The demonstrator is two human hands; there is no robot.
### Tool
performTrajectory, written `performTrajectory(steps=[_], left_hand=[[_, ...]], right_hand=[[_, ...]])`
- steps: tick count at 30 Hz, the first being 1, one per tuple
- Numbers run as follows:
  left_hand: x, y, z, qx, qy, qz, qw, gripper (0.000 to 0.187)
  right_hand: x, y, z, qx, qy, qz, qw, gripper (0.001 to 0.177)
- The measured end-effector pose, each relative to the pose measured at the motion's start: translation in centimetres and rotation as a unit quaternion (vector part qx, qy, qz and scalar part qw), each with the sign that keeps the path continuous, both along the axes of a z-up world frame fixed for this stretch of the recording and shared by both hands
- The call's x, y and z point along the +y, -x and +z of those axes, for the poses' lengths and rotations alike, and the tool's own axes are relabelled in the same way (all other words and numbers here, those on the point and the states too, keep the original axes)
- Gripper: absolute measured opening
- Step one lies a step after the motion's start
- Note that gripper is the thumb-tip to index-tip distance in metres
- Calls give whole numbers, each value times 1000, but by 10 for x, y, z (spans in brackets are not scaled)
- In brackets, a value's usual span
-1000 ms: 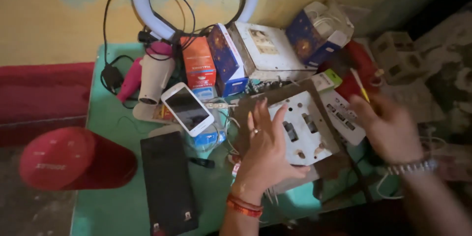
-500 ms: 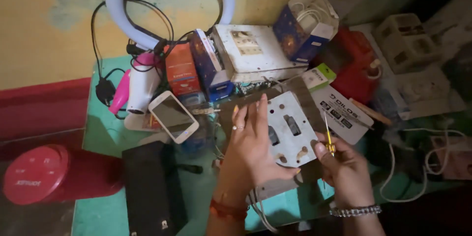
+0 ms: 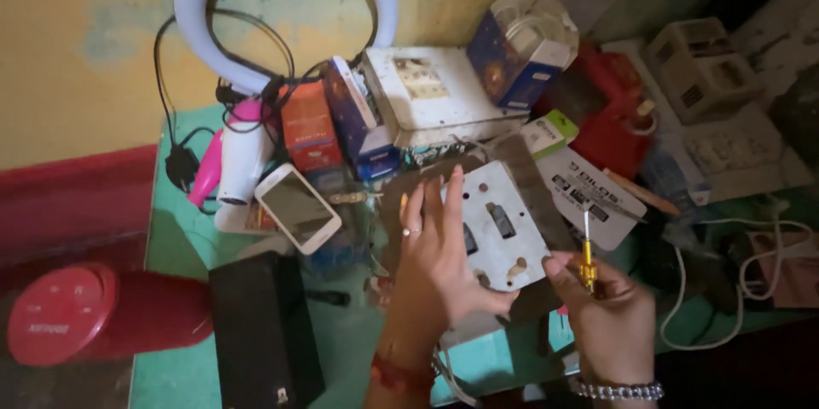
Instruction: The person uses a screwdriver to unscrew and take apart a wall switch panel on a cluttered workbench, holding the plate steady while removing screws and manipulating the switch components and wiring by hand.
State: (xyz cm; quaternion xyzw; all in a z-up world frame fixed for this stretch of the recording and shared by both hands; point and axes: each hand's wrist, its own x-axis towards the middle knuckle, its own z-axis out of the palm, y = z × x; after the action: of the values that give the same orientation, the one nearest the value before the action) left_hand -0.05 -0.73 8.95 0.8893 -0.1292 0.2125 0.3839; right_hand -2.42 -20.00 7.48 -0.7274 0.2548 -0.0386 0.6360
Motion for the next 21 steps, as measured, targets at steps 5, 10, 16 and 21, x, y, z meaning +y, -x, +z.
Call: performTrajectory(steps=[5, 10, 16, 21], left_hand=[[6, -1, 7, -18, -8, -13, 1000, 148], [12, 0, 15, -18, -35, -9, 999, 145], [9, -3, 7, 10, -47, -13, 999, 147], [11, 3, 19, 100, -24, -57, 993, 154]], right_hand=[[1, -1, 3, -50, -14, 32, 998, 18], [-8, -9, 10, 28, -129, -25, 991, 24], [-22, -16, -20, 63, -148, 22, 987, 24], [-25, -18, -2, 48, -174, -3, 984, 21]])
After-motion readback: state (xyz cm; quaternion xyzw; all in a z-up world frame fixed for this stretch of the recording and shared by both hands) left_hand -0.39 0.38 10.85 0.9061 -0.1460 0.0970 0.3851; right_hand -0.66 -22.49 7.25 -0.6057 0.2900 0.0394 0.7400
